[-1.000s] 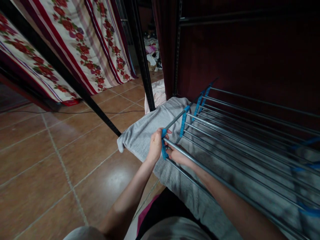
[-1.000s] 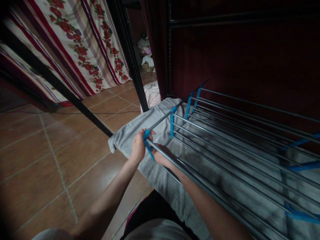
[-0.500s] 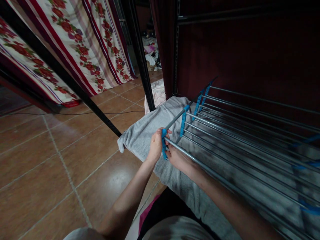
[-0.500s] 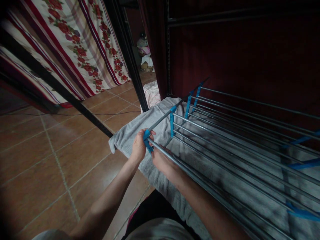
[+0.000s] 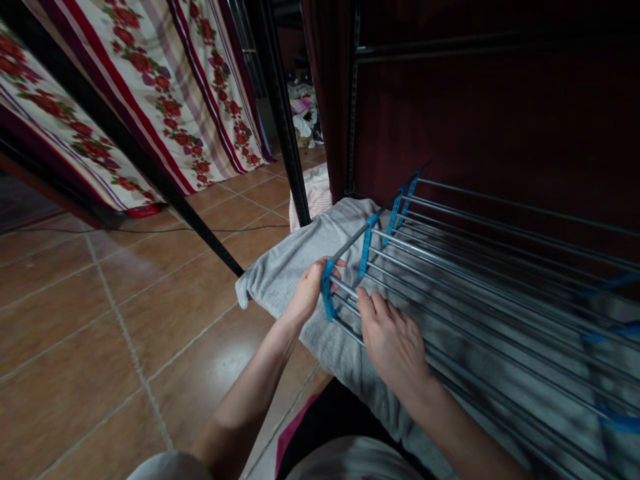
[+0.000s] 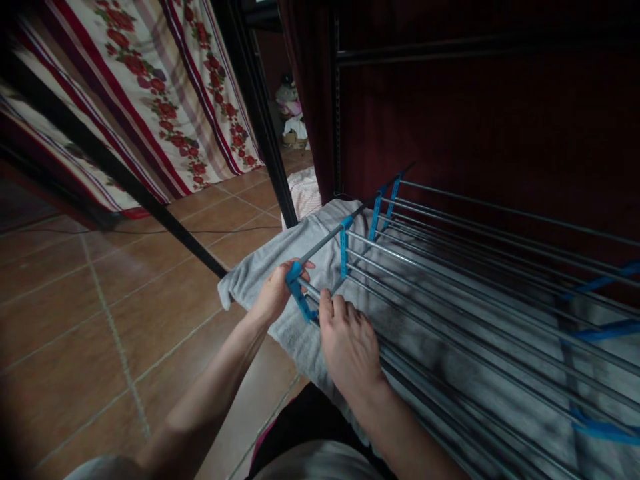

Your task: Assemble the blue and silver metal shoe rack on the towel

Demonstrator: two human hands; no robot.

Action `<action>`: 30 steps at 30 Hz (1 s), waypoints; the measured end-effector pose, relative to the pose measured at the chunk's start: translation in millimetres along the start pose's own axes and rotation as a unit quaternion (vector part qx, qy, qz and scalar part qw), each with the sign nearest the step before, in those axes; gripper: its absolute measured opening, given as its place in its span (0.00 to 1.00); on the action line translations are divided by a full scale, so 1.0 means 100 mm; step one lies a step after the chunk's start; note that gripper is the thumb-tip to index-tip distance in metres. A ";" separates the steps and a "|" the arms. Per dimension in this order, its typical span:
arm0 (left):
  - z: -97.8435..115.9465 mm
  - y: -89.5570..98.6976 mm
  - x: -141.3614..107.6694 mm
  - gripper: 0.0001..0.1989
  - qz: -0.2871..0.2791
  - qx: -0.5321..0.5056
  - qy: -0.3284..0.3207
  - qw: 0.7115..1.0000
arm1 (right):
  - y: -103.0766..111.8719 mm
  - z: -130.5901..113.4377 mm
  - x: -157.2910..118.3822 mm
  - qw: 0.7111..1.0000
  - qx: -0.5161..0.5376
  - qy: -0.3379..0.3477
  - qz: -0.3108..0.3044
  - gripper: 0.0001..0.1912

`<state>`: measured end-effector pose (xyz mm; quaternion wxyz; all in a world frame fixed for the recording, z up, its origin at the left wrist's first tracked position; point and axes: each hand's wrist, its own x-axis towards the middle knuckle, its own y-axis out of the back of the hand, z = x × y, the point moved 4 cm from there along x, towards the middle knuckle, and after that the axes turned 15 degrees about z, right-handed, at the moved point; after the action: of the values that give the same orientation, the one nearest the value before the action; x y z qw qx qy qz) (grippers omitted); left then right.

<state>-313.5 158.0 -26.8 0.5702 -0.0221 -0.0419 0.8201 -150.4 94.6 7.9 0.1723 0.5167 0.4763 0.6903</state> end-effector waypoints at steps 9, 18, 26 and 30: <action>0.12 -0.08 0.00 0.23 -0.027 0.022 0.014 0.999 | 0.01 -0.04 -0.01 0.999 0.022 -0.009 -0.031 0.19; 0.11 -0.09 -0.03 0.22 -0.023 0.011 -0.007 1.000 | 0.03 -0.06 0.01 0.999 0.020 -0.019 -0.044 0.19; 0.06 -0.09 -0.03 0.21 -0.010 0.017 -0.009 1.000 | 0.02 -0.07 0.03 0.996 0.029 -0.039 -0.070 0.19; 0.05 -0.09 -0.02 0.20 0.006 0.034 -0.024 0.999 | 0.02 -0.08 0.04 0.995 0.038 -0.062 -0.073 0.19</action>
<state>-304.8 158.9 -21.3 0.5645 0.0165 -0.0279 0.8248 -158.9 93.0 11.8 0.2317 0.5287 0.5267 0.6240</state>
